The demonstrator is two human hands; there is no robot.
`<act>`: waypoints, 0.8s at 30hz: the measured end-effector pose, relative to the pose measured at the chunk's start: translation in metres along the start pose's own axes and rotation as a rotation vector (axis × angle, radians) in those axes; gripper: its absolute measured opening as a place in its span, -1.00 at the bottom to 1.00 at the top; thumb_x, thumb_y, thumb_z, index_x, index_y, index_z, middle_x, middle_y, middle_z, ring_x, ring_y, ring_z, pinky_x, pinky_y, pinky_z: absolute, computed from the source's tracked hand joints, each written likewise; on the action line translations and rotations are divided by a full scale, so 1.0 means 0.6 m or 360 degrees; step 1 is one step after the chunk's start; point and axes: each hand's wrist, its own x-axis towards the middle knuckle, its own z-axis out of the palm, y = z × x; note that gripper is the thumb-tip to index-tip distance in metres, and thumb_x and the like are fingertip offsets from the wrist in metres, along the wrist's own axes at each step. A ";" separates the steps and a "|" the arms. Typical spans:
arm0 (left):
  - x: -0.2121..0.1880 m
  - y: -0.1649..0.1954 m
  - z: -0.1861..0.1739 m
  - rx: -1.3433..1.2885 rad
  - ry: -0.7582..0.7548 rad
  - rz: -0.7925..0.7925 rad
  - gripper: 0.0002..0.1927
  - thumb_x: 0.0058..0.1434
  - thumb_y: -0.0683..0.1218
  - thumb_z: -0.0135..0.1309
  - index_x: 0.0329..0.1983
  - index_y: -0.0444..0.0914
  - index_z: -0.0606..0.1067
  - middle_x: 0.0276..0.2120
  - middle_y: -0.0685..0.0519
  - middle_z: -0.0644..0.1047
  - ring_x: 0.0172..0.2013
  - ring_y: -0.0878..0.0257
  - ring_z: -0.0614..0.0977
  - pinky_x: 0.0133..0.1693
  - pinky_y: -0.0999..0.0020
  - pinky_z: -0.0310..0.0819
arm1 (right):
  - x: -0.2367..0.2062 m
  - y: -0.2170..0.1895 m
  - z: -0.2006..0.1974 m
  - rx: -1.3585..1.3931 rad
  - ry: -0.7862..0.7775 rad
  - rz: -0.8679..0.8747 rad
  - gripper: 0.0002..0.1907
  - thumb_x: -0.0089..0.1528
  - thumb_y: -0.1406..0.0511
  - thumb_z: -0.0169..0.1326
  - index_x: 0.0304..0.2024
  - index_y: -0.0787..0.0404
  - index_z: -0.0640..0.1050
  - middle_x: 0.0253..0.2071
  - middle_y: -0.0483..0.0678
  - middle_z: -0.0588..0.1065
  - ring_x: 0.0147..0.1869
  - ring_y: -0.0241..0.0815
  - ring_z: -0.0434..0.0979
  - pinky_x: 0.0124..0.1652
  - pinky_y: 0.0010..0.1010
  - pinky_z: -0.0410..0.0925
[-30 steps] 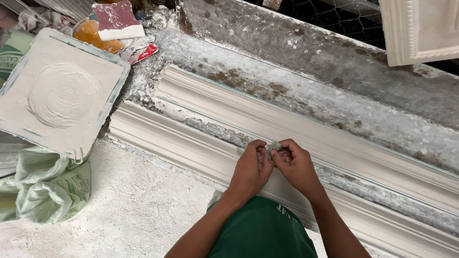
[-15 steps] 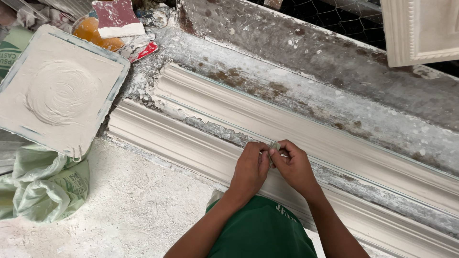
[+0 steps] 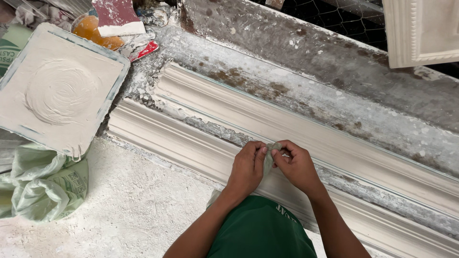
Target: The person ties green string around pairs of white cornice pieces to bundle them. The person repeatedly picks up string, wraps it around the cornice, and ties knots, then places the tied bundles on a nearby surface.
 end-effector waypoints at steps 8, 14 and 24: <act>0.005 -0.016 0.004 -0.0226 -0.0150 -0.0104 -0.77 0.45 -0.13 -0.05 0.01 -0.41 0.42 -0.27 -0.14 0.60 -0.34 0.16 0.66 -0.26 0.32 0.59 | 0.003 -0.007 0.001 -0.0244 0.0015 0.0037 -0.81 0.32 0.30 0.10 -0.09 0.30 0.58 -0.46 -0.16 0.49 -0.45 -0.47 0.39 -0.44 -0.60 0.28; 0.004 -0.015 0.003 -0.0224 -0.0071 -0.0081 -0.78 0.38 -0.15 0.05 -0.01 -0.40 0.49 -0.23 -0.11 0.62 -0.31 0.22 0.68 -0.27 0.37 0.63 | 0.002 -0.008 0.006 -0.0261 0.0070 -0.0049 -0.82 0.31 0.30 0.12 -0.13 0.30 0.59 -0.39 -0.13 0.55 -0.38 -0.48 0.44 -0.38 -0.61 0.34; 0.013 -0.002 0.005 0.0010 0.0078 -0.0078 -0.81 0.25 -0.16 0.17 -0.15 -0.39 0.56 -0.40 -0.09 0.62 -0.45 0.24 0.63 -0.36 0.37 0.54 | 0.007 -0.009 0.020 -0.0468 0.0155 -0.0263 -0.85 0.30 0.34 0.13 -0.17 0.33 0.57 -0.30 -0.13 0.52 -0.34 -0.41 0.38 -0.35 -0.56 0.34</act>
